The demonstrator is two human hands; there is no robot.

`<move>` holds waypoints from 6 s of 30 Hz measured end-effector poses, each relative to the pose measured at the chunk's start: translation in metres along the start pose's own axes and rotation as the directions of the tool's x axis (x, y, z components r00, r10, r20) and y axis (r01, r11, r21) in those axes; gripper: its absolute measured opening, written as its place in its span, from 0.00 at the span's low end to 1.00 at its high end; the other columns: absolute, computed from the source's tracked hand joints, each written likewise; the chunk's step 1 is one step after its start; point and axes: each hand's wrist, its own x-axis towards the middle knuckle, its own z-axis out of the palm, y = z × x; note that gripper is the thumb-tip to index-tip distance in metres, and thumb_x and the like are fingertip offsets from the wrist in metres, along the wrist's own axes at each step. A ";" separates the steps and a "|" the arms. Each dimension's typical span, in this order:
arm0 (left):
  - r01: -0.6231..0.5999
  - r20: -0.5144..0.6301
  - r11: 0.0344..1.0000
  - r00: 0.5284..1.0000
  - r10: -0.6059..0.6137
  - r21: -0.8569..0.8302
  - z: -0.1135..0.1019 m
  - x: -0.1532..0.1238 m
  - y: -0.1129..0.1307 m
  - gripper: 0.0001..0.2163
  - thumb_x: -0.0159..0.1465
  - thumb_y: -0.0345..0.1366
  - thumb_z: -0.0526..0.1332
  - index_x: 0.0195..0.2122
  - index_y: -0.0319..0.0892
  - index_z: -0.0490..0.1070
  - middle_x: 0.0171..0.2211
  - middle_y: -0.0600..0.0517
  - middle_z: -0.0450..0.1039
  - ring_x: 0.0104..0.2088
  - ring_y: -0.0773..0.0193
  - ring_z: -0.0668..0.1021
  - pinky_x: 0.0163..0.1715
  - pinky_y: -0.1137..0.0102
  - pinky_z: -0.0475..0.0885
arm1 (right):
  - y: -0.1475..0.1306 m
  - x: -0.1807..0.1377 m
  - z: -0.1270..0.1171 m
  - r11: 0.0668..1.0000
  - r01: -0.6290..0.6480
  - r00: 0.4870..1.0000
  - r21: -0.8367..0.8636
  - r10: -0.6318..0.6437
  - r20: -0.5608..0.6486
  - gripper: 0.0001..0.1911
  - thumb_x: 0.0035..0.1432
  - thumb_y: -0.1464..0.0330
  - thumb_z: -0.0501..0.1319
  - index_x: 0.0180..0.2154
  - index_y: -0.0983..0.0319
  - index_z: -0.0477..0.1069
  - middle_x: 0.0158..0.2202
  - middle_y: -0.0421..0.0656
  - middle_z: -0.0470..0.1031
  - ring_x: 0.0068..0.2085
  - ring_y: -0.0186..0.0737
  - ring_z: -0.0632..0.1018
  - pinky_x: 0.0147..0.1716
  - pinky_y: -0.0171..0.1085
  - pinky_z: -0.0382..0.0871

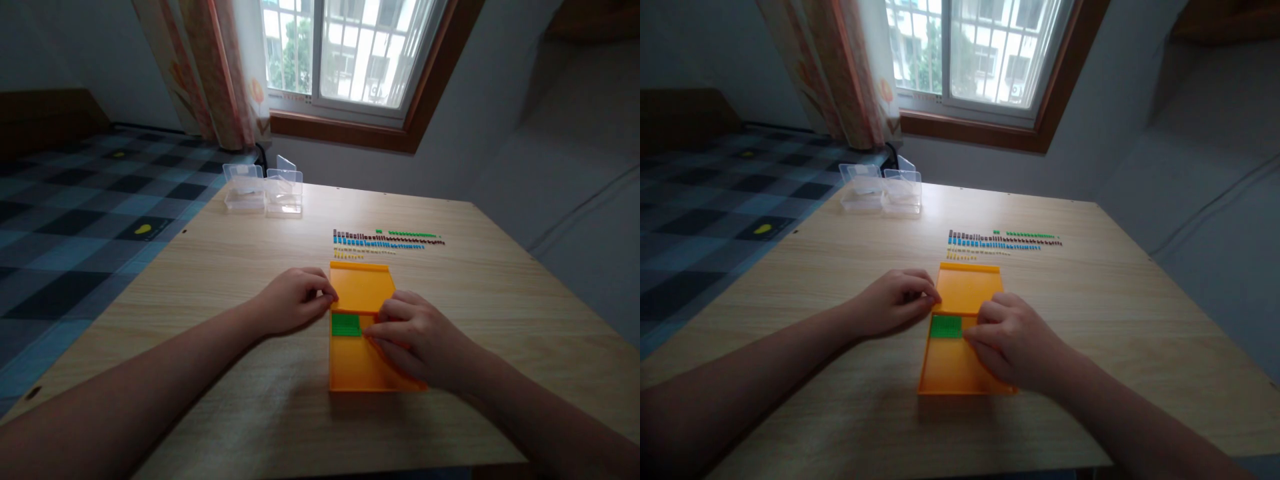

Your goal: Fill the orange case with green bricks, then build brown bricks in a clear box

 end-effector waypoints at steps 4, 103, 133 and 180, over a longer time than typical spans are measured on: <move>-0.007 -0.002 1.000 1.000 0.007 -0.001 0.000 0.000 0.001 0.08 0.64 0.29 0.61 0.35 0.41 0.82 0.35 0.49 0.79 0.33 0.66 0.78 0.34 0.71 0.72 | 0.001 0.000 0.003 1.000 -0.024 0.999 -0.002 0.024 0.027 0.14 0.71 0.69 0.56 0.39 0.60 0.81 0.33 0.45 0.74 0.35 0.41 0.69 0.36 0.41 0.59; 0.145 -0.042 0.986 0.988 -0.149 -0.081 -0.007 -0.001 -0.010 0.09 0.63 0.30 0.60 0.37 0.39 0.82 0.31 0.50 0.78 0.30 0.66 0.74 0.31 0.72 0.67 | -0.006 -0.008 -0.014 0.966 -0.254 0.960 0.044 0.246 0.137 0.12 0.65 0.72 0.60 0.35 0.58 0.82 0.33 0.43 0.77 0.36 0.38 0.75 0.36 0.35 0.64; 0.061 0.021 0.998 0.998 -0.061 0.002 0.000 -0.004 -0.004 0.08 0.64 0.30 0.62 0.35 0.40 0.82 0.33 0.49 0.79 0.30 0.66 0.76 0.32 0.72 0.69 | -0.009 -0.005 0.015 0.968 -0.250 0.966 -0.031 0.252 0.066 0.15 0.72 0.69 0.54 0.48 0.59 0.80 0.34 0.45 0.78 0.36 0.43 0.76 0.38 0.39 0.65; 0.059 0.030 0.998 0.998 -0.059 0.006 -0.001 -0.004 -0.001 0.08 0.65 0.31 0.62 0.36 0.41 0.82 0.34 0.49 0.79 0.31 0.66 0.76 0.32 0.72 0.69 | -0.009 -0.006 0.012 0.972 -0.236 0.970 0.012 0.235 0.056 0.16 0.72 0.68 0.53 0.48 0.59 0.80 0.33 0.45 0.78 0.35 0.40 0.75 0.37 0.39 0.65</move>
